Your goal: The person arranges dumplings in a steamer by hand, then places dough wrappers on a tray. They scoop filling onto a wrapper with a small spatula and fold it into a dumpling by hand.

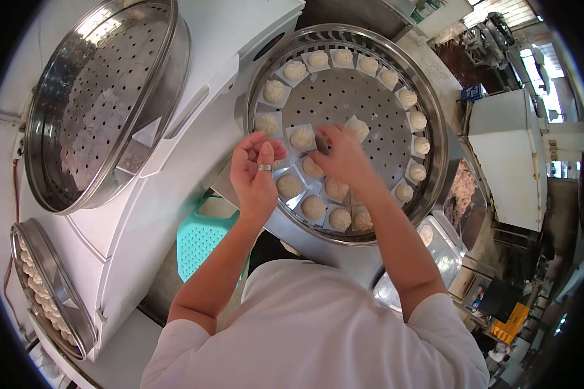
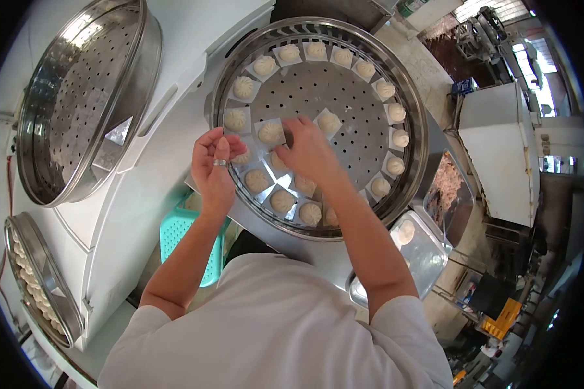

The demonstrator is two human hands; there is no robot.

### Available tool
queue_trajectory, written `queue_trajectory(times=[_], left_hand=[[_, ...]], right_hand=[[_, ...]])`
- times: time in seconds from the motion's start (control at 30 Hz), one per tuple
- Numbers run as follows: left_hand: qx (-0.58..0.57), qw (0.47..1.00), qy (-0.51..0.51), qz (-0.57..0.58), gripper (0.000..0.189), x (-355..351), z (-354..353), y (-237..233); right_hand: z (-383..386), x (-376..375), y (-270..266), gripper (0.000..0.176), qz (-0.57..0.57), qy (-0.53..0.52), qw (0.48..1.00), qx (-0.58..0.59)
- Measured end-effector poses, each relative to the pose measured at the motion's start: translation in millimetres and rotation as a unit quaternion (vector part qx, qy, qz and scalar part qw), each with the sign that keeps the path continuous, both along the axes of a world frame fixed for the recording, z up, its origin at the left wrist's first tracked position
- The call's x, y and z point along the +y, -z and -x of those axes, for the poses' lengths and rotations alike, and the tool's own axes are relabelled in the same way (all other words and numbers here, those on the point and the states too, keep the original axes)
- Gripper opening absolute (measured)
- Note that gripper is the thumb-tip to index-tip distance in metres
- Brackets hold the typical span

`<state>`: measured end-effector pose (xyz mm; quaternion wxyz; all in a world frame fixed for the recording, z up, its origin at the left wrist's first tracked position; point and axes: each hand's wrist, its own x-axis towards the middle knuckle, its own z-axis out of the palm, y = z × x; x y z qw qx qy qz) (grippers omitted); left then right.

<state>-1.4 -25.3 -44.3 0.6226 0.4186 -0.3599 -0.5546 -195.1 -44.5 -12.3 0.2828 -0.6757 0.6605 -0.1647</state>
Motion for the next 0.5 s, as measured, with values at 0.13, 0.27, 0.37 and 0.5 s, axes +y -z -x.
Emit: queue_trajectory(times=[0.13, 0.27, 0.37, 0.5], left_hand=[[0.005, 1.0, 0.002, -0.008, 0.028, -0.7, 0.6, -2.5], [0.014, 1.0, 0.002, -0.004, 0.028, -0.2, -0.2, -2.1], [0.013, 1.0, 0.005, -0.004, 0.029, 0.0, -0.2, -3.2], [0.008, 1.0, 0.009, -0.002, 0.029, -1.1, 0.8, -2.9]], right_hand=[[-4.1, -28.3, 13.3, 0.049, 0.046, -0.106, 0.993, 0.034], [-7.0, -40.7, 32.7, 0.048, 0.029, -0.141, 0.987, 0.064], [-4.1, -40.1, 35.2, 0.05, 0.042, -0.143, 0.988, 0.052], [5.4, -19.5, -1.8, 0.049, 0.013, -0.072, 0.996, 0.047]])
